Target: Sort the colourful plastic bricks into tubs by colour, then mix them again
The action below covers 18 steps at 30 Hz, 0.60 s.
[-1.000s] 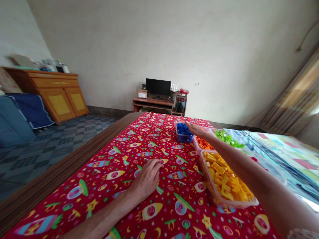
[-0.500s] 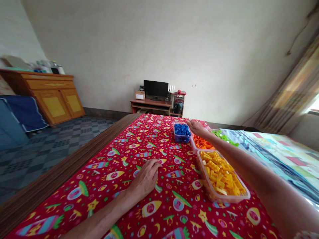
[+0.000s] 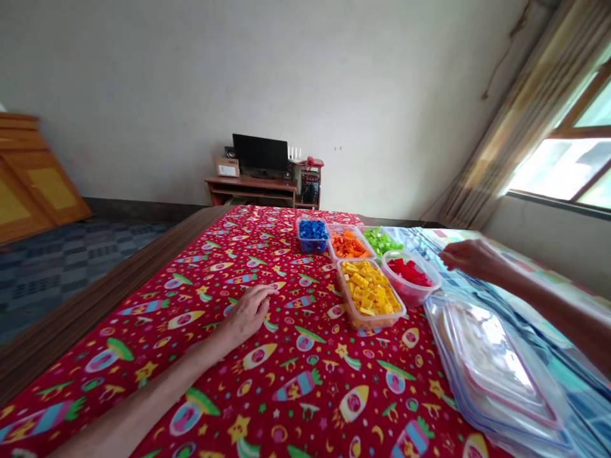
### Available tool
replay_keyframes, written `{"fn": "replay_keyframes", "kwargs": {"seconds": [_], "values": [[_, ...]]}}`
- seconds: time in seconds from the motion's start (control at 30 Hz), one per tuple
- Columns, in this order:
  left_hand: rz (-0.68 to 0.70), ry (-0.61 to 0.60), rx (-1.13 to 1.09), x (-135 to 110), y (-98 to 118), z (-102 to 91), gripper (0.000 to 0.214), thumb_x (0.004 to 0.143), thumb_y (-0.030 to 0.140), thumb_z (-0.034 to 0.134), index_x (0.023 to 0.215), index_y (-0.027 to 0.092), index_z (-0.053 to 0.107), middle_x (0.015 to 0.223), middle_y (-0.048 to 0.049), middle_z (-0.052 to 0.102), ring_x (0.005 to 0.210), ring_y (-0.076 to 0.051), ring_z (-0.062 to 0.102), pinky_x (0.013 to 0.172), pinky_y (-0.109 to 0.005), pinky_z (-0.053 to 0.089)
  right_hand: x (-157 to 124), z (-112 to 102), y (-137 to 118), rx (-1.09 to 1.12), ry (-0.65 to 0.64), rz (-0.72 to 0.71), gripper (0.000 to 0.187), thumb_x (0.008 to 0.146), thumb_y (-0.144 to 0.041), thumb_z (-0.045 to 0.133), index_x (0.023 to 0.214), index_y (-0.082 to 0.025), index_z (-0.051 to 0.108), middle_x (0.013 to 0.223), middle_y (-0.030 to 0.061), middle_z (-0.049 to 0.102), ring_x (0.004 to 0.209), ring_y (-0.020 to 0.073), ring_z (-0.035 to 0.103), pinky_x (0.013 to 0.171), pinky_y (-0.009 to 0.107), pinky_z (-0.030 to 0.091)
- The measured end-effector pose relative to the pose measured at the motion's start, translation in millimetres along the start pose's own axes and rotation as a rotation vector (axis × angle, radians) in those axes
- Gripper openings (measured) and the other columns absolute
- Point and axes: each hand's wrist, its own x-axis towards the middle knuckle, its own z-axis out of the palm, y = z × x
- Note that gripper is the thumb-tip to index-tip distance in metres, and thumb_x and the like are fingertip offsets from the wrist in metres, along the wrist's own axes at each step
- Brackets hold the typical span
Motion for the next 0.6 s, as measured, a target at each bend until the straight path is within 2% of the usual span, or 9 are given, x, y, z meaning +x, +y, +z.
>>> {"fn": "replay_keyframes", "kwargs": {"seconds": [0.1,0.2,0.27,0.33,0.43,0.6], "values": [[-0.044,-0.065,-0.060,5.0,-0.4,-4.1,0.029,0.086,0.026,0.038,0.098,0.019,0.064,0.105,-0.0086,0.069,0.101,-0.021,0.065,0.093,-0.036,0.051,-45.6,-3.8,46.5,-0.069,-0.126,0.084,0.035,0.083,-0.030,0.050,0.048,-0.026,0.052,0.055,0.0090,0.062,0.053,0.0223,0.058,0.061,0.038,0.043],[-0.065,-0.114,-0.095,15.0,4.1,-5.8,0.032,0.085,0.029,0.037,0.096,0.019,0.065,0.104,-0.0080,0.070,0.100,-0.021,0.066,0.092,-0.035,0.051,-82.5,2.0,85.3,-0.142,-0.093,0.148,0.040,0.086,-0.038,0.046,0.047,-0.026,0.045,0.051,0.0082,0.057,0.049,0.0214,0.054,0.057,0.038,0.038],[-0.044,-0.148,-0.113,25.0,12.7,-5.1,0.034,0.085,0.030,0.036,0.096,0.019,0.066,0.102,-0.0078,0.071,0.098,-0.021,0.066,0.090,-0.035,0.052,-101.3,10.3,103.6,-0.205,-0.060,0.190,0.039,0.086,-0.046,0.046,0.053,-0.026,0.050,0.054,0.0086,0.058,0.052,0.0226,0.054,0.055,0.037,0.036],[0.005,-0.183,-0.133,36.5,26.3,-3.4,0.033,0.086,0.031,0.036,0.095,0.020,0.066,0.102,-0.0064,0.071,0.097,-0.020,0.065,0.091,-0.034,0.052,-115.1,21.4,116.1,-0.259,-0.056,0.238,0.038,0.084,-0.054,0.047,0.063,-0.025,0.059,0.060,0.0095,0.061,0.057,0.0250,0.058,0.055,0.036,0.036],[0.094,-0.197,-0.168,52.4,53.4,-0.7,0.032,0.086,0.030,0.037,0.094,0.022,0.067,0.104,-0.0046,0.070,0.098,-0.019,0.064,0.094,-0.034,0.050,-127.1,40.3,127.4,-0.268,-0.079,0.242,0.047,0.082,-0.063,0.046,0.078,-0.021,0.066,0.070,0.0102,0.067,0.067,0.0267,0.063,0.059,0.035,0.041],[0.201,-0.232,-0.219,63.6,100.8,0.5,0.031,0.088,0.025,0.036,0.095,0.020,0.066,0.109,-0.0061,0.068,0.102,-0.018,0.063,0.095,-0.033,0.049,-131.4,58.7,133.0,-0.319,-0.041,0.291,0.043,0.085,-0.052,0.048,0.096,-0.016,0.068,0.090,0.0152,0.072,0.083,0.0297,0.067,0.064,0.034,0.044]]}}
